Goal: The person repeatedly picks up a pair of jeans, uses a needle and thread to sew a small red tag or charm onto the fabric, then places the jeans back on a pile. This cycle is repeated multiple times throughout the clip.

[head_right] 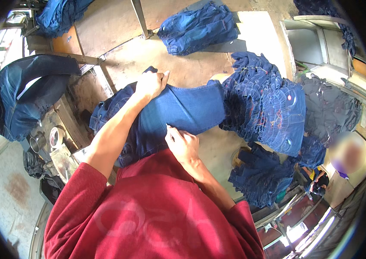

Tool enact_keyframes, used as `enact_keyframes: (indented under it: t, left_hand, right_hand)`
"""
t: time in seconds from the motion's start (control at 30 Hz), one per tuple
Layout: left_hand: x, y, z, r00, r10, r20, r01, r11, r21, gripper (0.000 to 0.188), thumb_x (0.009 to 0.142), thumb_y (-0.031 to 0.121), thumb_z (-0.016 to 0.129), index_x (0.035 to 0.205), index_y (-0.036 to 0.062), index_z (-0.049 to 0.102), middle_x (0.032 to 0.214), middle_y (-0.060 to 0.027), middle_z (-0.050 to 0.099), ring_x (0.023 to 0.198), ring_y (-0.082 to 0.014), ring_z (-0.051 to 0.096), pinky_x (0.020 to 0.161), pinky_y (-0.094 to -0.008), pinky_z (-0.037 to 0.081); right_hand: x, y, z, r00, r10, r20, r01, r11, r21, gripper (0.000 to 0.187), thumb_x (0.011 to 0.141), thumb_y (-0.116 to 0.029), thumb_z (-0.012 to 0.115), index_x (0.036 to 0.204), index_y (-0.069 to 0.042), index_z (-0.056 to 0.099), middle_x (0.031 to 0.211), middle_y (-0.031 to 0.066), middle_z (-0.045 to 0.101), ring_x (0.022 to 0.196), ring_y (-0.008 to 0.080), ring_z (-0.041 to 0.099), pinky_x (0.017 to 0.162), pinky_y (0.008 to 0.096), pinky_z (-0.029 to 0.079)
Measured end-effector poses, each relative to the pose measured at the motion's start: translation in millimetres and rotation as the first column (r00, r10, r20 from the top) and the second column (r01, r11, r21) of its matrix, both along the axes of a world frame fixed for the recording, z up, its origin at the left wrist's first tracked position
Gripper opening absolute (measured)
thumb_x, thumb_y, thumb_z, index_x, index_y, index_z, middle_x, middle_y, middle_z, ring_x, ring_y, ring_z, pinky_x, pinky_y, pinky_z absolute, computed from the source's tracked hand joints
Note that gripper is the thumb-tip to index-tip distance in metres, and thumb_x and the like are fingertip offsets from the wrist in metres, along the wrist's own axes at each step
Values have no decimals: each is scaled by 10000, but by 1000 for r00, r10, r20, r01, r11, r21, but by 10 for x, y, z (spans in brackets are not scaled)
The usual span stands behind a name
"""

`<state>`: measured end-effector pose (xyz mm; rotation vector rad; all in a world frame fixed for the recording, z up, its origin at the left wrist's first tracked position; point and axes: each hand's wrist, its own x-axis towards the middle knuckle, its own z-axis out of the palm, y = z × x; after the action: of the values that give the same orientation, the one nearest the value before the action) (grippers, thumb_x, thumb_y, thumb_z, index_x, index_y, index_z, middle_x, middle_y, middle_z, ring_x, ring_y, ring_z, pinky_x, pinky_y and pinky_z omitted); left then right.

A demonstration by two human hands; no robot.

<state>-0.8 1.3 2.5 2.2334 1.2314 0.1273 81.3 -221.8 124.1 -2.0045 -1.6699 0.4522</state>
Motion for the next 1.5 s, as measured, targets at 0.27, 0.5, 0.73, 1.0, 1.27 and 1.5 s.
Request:
enact_keyframes:
  t: [0.27, 0.5, 0.73, 1.0, 1.27, 1.5]
  left_hand:
    - [-9, -16, -84, 1000, -22, -2, 22, 1000, 7, 559, 1102, 479, 549, 803, 102, 834, 736, -226, 755, 689, -383, 771, 708, -487, 626]
    - [-30, 7, 280, 995, -94, 42, 96, 994, -57, 551, 1079, 484, 601, 785, 67, 807, 785, -239, 765, 748, -398, 784, 724, -483, 625]
    - [-974, -1029, 1278, 984, -54, 171, 10, 969, 246, 262, 891, 303, 878, 968, 102, 729, 923, -105, 660, 873, -322, 617, 803, -427, 502]
    - [-1217, -1669, 1047, 998, -62, 8, 57, 954, 294, 173, 947, 290, 788, 984, 124, 759, 1025, -42, 636, 1005, -270, 576, 898, -428, 453]
    - [-951, -1812, 1440, 979, 121, 162, -119, 993, -20, 228, 927, 247, 823, 1026, 69, 723, 1012, -110, 640, 895, -333, 667, 834, -448, 565]
    - [-667, -1810, 1489, 616, 784, 75, -113, 181, -977, 356, 1008, 121, 770, 1321, -36, 708, 1077, -73, 789, 631, -72, 574, 561, -247, 482]
  right_hand:
    - [-43, -22, -39, 990, 46, 134, -47, 999, 4, 235, 894, -78, 810, 1127, -83, 787, 714, 58, 733, 588, 217, 718, 524, 385, 588]
    - [82, 48, 238, 929, -254, -271, 201, 957, -208, 197, 981, -131, 772, 1172, -83, 779, 847, 65, 810, 708, 238, 791, 624, 381, 626]
    - [138, -66, 32, 987, -145, -71, 142, 989, -34, 311, 897, -233, 892, 1123, -84, 738, 1033, 57, 768, 933, 290, 709, 877, 426, 560]
    - [183, -72, -204, 984, -133, 116, 142, 987, -72, 139, 986, -280, 775, 991, -151, 723, 901, 33, 749, 851, 293, 714, 743, 462, 561]
    - [493, -173, -15, 896, -228, -381, 130, 955, -266, 272, 1060, -323, 727, 1033, -53, 745, 787, 107, 745, 613, 221, 637, 619, 395, 510]
    - [560, -226, 118, 809, -147, -569, 28, 977, -212, 267, 1056, -268, 743, 1023, -3, 736, 769, 63, 702, 622, 106, 514, 591, 329, 447]
